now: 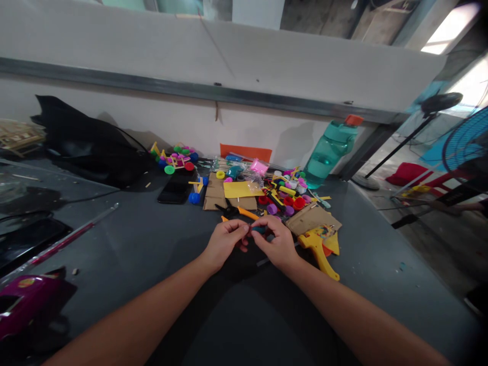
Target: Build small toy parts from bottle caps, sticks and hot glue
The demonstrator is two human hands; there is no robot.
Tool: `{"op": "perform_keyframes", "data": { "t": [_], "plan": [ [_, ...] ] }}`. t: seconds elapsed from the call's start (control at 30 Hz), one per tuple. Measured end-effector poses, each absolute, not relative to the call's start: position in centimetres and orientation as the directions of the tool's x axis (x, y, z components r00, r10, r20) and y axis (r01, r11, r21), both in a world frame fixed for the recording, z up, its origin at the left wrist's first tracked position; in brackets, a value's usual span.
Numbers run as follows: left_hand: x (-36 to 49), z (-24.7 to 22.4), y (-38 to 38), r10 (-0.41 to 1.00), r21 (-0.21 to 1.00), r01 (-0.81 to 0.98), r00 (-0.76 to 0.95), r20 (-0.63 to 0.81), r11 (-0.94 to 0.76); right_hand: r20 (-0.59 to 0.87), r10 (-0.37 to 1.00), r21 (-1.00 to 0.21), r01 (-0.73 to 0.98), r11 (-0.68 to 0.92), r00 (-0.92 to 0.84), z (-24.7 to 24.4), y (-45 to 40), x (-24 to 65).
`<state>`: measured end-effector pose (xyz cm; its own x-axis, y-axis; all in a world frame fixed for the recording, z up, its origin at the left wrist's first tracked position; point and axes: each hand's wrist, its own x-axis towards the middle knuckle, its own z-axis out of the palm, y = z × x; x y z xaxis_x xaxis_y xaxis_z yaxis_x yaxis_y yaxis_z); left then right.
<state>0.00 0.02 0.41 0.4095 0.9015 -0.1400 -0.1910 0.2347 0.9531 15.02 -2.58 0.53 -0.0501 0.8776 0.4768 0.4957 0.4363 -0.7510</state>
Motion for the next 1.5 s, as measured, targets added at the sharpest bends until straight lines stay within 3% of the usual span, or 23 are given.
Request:
{"op": "perform_keyframes", "data": {
  "t": [0.37, 1.5],
  "plan": [
    [-0.02, 0.39, 0.02, 0.901, 0.955, -0.196, 0.414, -0.127, 0.224, 0.512, 0.855, -0.707, 0.528, 0.471, -0.077, 0.86, -2.65, 15.1],
    [-0.05, 0.61, -0.05, 0.902, 0.961, -0.174, 0.413, -0.125, 0.213, 0.515, 0.856, -0.737, 0.484, 0.471, -0.048, 0.62, -2.64, 15.28]
  ]
}}
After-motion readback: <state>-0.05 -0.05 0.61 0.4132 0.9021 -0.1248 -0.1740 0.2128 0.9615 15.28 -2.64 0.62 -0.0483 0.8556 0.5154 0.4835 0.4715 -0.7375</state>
